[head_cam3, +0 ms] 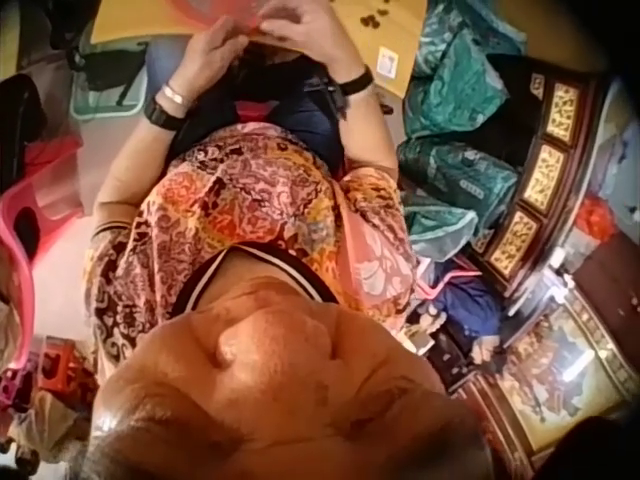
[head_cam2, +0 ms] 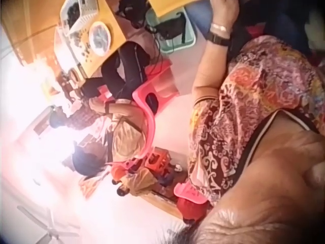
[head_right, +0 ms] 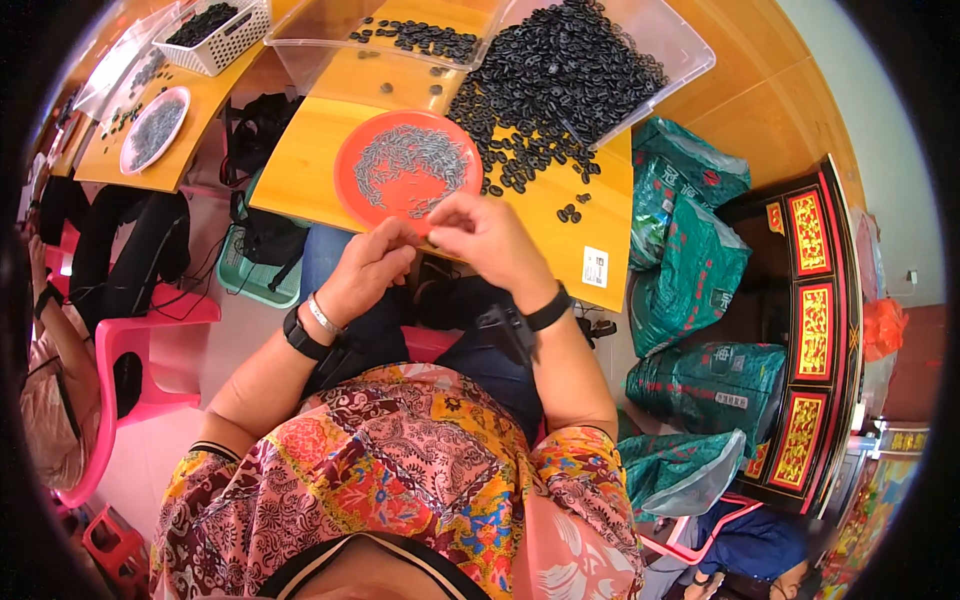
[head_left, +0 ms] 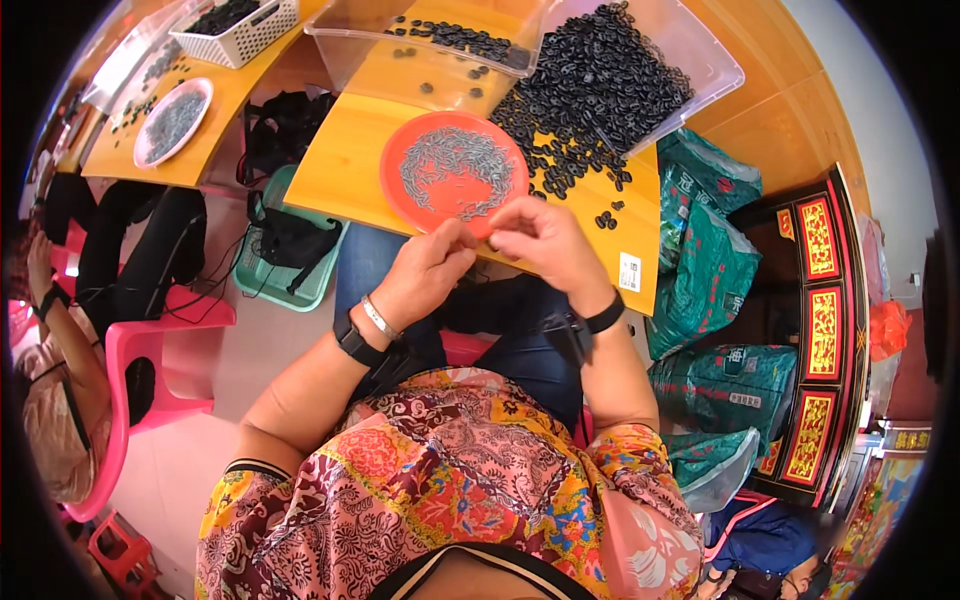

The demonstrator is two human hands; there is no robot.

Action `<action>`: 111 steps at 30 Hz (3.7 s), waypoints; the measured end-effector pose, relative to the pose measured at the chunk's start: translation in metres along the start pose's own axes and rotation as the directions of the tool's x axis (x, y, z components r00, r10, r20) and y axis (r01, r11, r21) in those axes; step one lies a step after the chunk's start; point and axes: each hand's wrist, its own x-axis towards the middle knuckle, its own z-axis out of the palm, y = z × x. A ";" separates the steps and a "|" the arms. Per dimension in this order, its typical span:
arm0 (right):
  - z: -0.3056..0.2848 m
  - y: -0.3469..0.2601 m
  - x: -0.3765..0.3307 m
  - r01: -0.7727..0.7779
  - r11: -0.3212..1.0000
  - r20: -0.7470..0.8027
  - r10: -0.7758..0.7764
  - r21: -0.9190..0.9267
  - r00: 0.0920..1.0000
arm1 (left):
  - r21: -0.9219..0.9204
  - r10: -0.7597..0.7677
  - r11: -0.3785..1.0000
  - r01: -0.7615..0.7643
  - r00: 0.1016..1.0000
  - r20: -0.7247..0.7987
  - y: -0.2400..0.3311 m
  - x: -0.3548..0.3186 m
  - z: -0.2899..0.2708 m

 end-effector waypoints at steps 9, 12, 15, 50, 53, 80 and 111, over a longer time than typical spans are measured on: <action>0.011 0.008 0.014 -0.111 0.985 0.181 0.086 0.133 0.980 | 0.013 0.022 1.000 -0.022 1.000 0.019 -0.003 0.001 -0.001; 0.007 -0.011 0.028 -0.012 0.996 0.139 0.024 -0.087 0.990 | -0.060 -0.087 0.994 0.087 0.996 0.002 0.000 0.001 -0.005; 0.000 -0.014 0.057 0.116 0.918 0.012 -0.121 -0.378 0.993 | -0.215 -0.167 0.966 0.141 0.980 -0.108 -0.009 0.006 -0.009; 0.020 0.011 0.041 0.015 0.890 -0.077 0.023 0.456 0.997 | -0.477 -0.316 0.851 0.221 0.940 -0.128 0.004 0.009 -0.027; 0.026 0.013 0.029 0.021 0.836 -0.101 0.042 0.548 0.994 | -0.456 -0.309 0.859 0.232 0.946 -0.102 0.005 0.009 -0.022; 0.041 0.020 0.015 0.122 0.968 -0.146 -0.091 0.219 0.985 | -0.253 -0.155 0.958 0.131 0.985 -0.078 0.009 0.003 -0.007; 0.059 0.023 0.005 0.227 0.974 -0.264 -0.222 -0.011 0.939 | -0.208 -0.147 0.972 0.109 0.973 -0.176 0.012 -0.003 0.002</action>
